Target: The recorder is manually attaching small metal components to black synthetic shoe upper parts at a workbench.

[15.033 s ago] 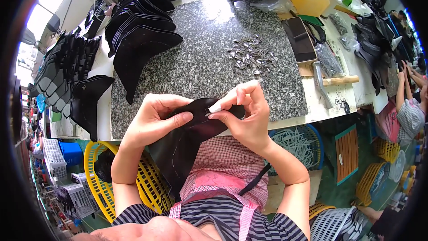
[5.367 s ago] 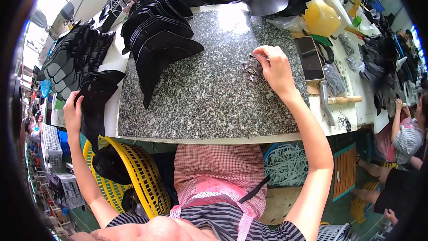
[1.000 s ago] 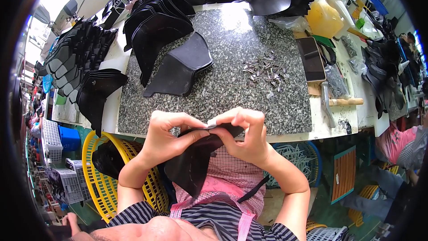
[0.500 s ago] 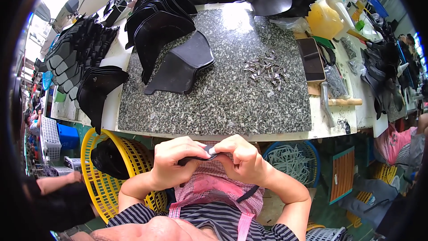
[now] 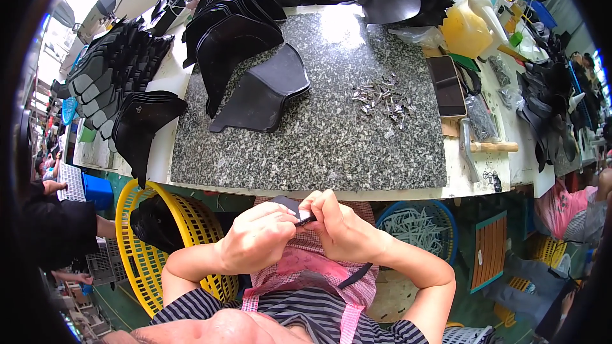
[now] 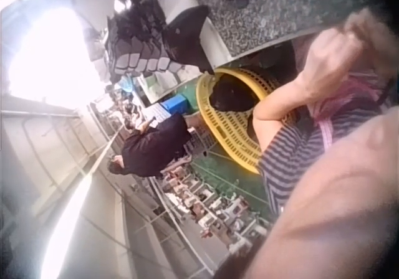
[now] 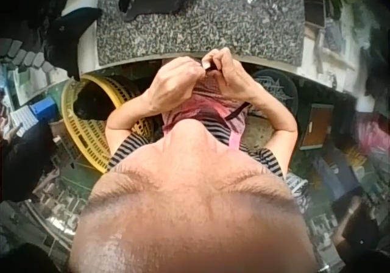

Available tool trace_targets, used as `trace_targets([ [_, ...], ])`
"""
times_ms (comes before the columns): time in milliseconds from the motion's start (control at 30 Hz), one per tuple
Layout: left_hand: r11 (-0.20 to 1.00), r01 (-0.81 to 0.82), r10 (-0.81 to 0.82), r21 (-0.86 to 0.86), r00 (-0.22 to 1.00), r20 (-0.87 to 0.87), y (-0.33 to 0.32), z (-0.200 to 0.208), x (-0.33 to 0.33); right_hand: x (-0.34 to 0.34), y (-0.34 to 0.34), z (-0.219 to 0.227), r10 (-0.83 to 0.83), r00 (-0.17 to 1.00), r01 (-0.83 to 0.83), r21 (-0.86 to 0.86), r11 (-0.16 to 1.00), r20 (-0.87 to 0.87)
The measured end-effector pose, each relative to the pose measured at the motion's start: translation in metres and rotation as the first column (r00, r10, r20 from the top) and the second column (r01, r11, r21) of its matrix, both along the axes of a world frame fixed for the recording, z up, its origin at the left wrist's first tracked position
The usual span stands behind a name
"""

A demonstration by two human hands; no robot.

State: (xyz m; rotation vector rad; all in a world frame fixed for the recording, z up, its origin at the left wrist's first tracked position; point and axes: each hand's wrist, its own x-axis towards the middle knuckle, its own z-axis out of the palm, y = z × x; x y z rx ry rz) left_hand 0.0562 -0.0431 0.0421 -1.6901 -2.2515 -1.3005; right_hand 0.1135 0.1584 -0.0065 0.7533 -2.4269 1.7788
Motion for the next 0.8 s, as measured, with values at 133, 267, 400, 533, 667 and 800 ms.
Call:
trace_targets([
  [133,1.0,-0.029,0.029,0.008,0.999,-0.015,-0.003,-0.001,-0.004,0.0,-0.004,-0.006,-0.049,0.977,0.098,-0.235,0.967,0.206],
  [267,0.999,-0.03,0.029,0.042,0.999,0.022,-0.005,-0.007,-0.004,-0.003,0.0,-0.007,-0.019,0.982,0.074,-0.288,0.955,0.19],
  [400,0.998,-0.028,0.024,0.058,0.997,0.077,-0.006,-0.007,-0.004,-0.002,0.0,-0.019,-0.114,0.991,0.128,-0.276,0.952,0.065],
  [533,0.988,-0.121,0.105,0.095,0.982,0.159,-0.009,-0.01,0.002,-0.004,-0.006,-0.02,-0.157,0.987,0.141,-0.274,0.951,-0.039],
  [667,0.951,-0.27,0.295,-0.152,0.938,0.181,-0.019,-0.006,-0.005,-0.008,-0.015,-0.023,-0.199,0.956,0.147,-0.234,0.961,-0.216],
  [800,0.894,-0.046,0.197,-0.445,0.933,0.3,-0.054,0.008,-0.01,-0.017,-0.012,-0.014,-0.035,0.999,0.04,-0.221,0.975,0.026],
])
